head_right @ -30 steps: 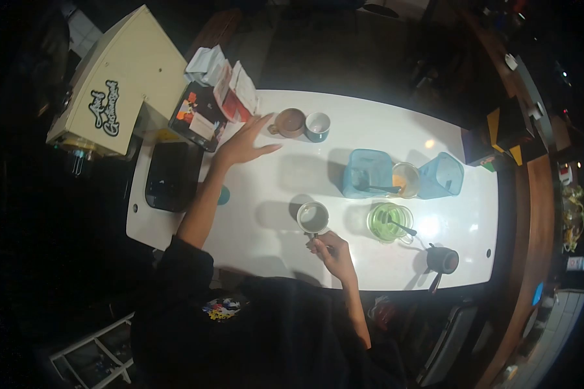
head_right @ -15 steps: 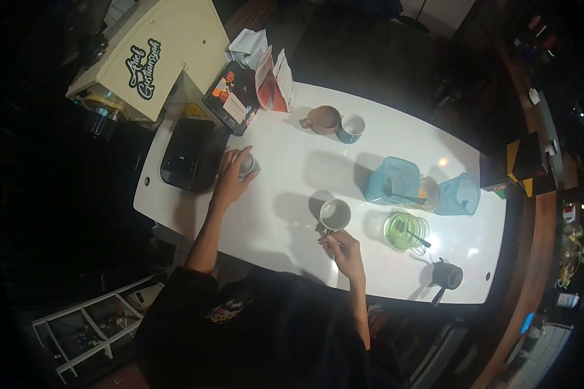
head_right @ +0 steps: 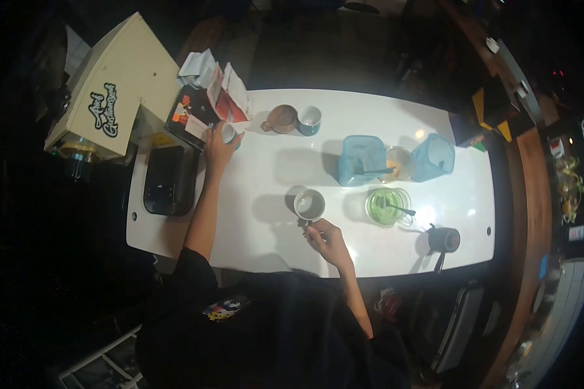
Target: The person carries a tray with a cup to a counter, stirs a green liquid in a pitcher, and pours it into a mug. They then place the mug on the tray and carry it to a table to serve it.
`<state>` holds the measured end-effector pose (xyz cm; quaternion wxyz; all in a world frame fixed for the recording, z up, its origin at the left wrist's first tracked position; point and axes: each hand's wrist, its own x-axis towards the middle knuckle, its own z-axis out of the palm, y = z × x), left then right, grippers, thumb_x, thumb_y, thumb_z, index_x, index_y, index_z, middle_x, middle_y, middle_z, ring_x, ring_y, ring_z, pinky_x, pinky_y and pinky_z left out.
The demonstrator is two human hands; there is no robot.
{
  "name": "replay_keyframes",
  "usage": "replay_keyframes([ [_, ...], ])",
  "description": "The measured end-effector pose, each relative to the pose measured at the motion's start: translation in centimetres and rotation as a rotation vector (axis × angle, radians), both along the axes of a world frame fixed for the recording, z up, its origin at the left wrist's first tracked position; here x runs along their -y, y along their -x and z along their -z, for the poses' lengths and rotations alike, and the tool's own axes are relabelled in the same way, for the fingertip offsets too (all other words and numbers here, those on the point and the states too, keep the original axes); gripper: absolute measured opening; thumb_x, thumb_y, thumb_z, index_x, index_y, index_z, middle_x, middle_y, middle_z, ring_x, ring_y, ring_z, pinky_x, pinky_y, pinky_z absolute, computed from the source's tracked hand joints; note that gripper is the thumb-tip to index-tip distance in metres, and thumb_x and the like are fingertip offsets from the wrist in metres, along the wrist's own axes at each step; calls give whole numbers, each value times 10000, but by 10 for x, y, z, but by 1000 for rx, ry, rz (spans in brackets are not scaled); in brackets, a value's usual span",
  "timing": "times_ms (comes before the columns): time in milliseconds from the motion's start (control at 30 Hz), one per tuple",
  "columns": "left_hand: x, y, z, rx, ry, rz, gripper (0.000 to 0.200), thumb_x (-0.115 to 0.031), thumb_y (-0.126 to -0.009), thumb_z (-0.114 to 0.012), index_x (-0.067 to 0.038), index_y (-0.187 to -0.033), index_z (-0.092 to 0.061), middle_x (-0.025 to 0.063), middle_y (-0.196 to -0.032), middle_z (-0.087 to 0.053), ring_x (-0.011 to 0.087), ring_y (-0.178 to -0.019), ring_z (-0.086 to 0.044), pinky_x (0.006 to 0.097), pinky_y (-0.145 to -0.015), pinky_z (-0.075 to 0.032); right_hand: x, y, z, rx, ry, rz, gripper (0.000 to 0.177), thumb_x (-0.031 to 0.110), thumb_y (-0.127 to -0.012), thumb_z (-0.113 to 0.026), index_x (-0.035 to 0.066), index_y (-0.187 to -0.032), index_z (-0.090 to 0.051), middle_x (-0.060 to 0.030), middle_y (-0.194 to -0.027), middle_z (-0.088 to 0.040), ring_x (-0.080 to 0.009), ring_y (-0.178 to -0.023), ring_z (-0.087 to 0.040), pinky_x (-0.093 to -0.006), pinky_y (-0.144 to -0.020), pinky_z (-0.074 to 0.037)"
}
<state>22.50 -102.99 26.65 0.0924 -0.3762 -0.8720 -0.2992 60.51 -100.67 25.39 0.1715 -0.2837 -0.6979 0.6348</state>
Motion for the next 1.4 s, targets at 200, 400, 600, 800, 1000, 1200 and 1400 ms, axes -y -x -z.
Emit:
replay_keyframes([
  [200, 23, -49, -29, 41, -145, 173, 822, -317, -734, -802, -86, -1396, -374, 281, -1265, -441, 459, -1144, -481, 491, -966, -407, 6, -4, 5, 10, 24, 71, 216, 158, -925, -619, -54, -963, -634, -124, -839, -660, -169, -763, -666, -317, -726, -545],
  [400, 58, -145, -26, 858, -88, 765, 879, -213, -768, -793, -94, -1466, -271, 147, -1428, -408, 285, -1322, -403, 458, -1083, -321, 0, -23, -9, -35, -69, 222, 209, 144, -917, -632, -57, -975, -635, -140, -839, -670, -187, -758, -689, -291, -668, -539],
  [600, 43, -218, -17, 653, -138, 745, 908, -223, -738, -822, -23, -1435, -276, 222, -1335, -458, 300, -1259, -462, 396, -1032, -389, -16, -65, -12, 7, -123, 535, 175, 110, -943, -582, -61, -936, -619, -98, -811, -656, -149, -707, -651, -274, -651, -519],
  [800, 20, -235, -11, 635, -236, 710, 767, -182, -725, -828, -21, -1322, -374, 177, -1166, -568, 279, -1076, -583, 380, -898, -477, -25, -104, -4, 50, -227, 908, 143, 107, -913, -608, -35, -925, -610, -83, -805, -636, -158, -724, -618, -302, -692, -514],
  [1000, 7, -250, -11, 646, -218, 747, 707, -183, -711, -834, -26, -1258, -416, 160, -1074, -621, 268, -1000, -623, 376, -861, -493, -49, -108, -14, 155, -569, 1130, 327, 194, -899, -653, -27, -1116, -550, -158, -1074, -545, -251, -1002, -558, -363, -847, -475],
  [1200, -3, -270, -7, 598, -221, 789, 704, -188, -701, -836, -23, -1250, -427, 159, -1054, -634, 279, -996, -636, 379, -848, -504, -83, -102, -1, 166, -505, 1111, 320, 255, -877, -673, -39, -975, -597, -196, -973, -611, -309, -921, -580, -389, -827, -448],
  [1400, -12, -284, -8, 609, -200, 795, 695, -196, -699, -832, -23, -1244, -437, 162, -1047, -636, 276, -981, -645, 377, -838, -512, -98, -98, 2, 158, -363, 1068, 347, 241, -871, -675, -36, -732, -519, -107, -668, -567, -171, -663, -504, -333, -628, -414],
])
